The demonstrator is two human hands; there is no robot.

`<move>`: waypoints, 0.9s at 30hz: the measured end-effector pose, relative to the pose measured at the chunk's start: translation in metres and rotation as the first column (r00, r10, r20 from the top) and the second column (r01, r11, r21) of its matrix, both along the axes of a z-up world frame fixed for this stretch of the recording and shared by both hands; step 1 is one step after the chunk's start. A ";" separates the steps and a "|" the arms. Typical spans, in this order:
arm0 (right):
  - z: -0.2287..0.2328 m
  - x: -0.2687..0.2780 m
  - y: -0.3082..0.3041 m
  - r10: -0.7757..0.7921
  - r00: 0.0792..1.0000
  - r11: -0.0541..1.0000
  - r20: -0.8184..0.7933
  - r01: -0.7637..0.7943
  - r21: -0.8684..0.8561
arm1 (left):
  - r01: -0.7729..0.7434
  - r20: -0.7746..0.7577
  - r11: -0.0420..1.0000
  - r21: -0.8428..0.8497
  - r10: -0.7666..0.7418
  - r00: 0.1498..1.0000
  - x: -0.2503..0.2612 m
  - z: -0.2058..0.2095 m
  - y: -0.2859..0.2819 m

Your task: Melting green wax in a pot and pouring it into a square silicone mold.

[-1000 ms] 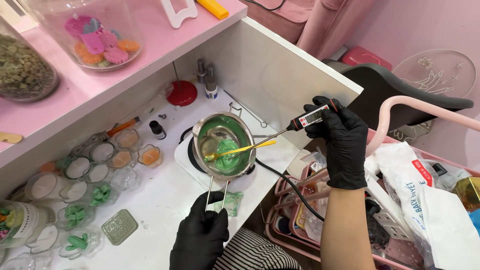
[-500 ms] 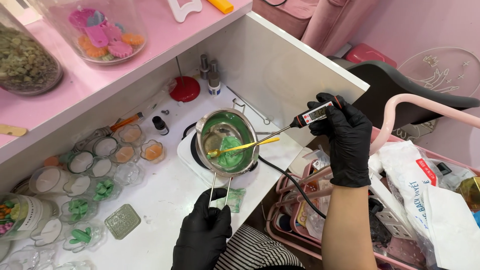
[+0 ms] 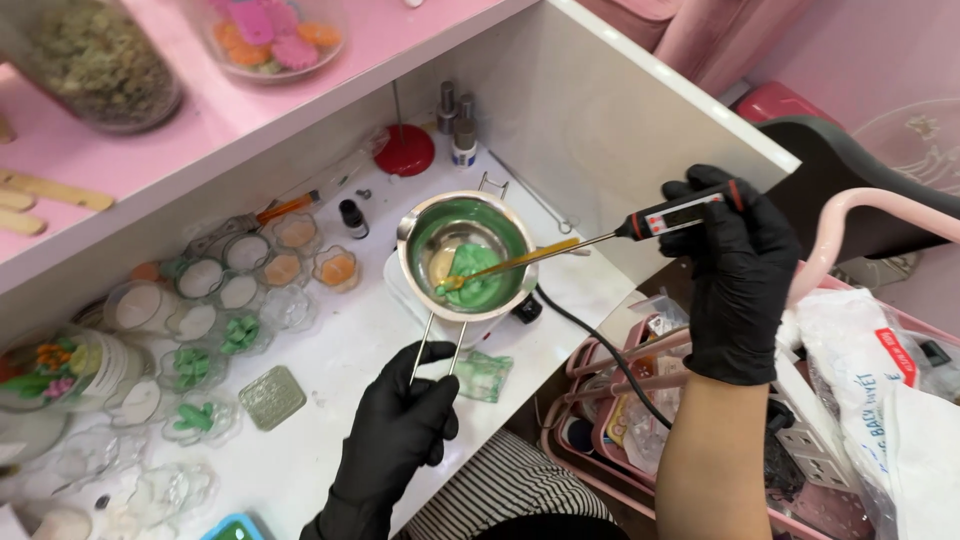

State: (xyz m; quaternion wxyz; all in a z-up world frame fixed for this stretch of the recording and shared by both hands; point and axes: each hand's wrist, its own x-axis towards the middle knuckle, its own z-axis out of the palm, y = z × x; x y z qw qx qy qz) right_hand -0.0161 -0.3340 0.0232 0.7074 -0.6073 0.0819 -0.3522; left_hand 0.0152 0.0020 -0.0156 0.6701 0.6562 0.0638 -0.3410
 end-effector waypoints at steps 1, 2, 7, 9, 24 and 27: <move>0.000 -0.001 0.002 0.006 0.999 1.000 0.050 -0.005 -0.010 | 0.007 -0.002 1.000 -0.007 -0.007 1.000 0.002 0.000 0.002; 0.000 -0.003 0.004 0.013 0.995 1.000 0.098 -0.012 -0.019 | 0.013 -0.005 1.000 -0.014 -0.013 1.000 0.004 -0.001 0.005; 0.003 -0.015 0.012 0.023 0.984 0.999 0.176 -0.017 -0.036 | 0.045 0.054 0.998 -0.043 -0.043 0.998 0.002 0.005 0.019; -0.001 -0.020 0.010 0.025 0.984 0.999 0.177 -0.018 -0.043 | 0.054 0.081 0.995 -0.079 -0.048 0.996 0.003 0.000 0.026; -0.016 -0.030 0.034 0.023 0.995 0.957 0.095 0.006 -0.290 | -0.338 0.850 0.846 0.413 -0.225 0.476 -0.026 -0.095 -0.014; -0.016 -0.029 0.036 0.001 0.996 0.964 0.087 0.022 -0.265 | -0.347 0.881 0.867 0.357 -0.190 0.433 -0.025 -0.106 -0.008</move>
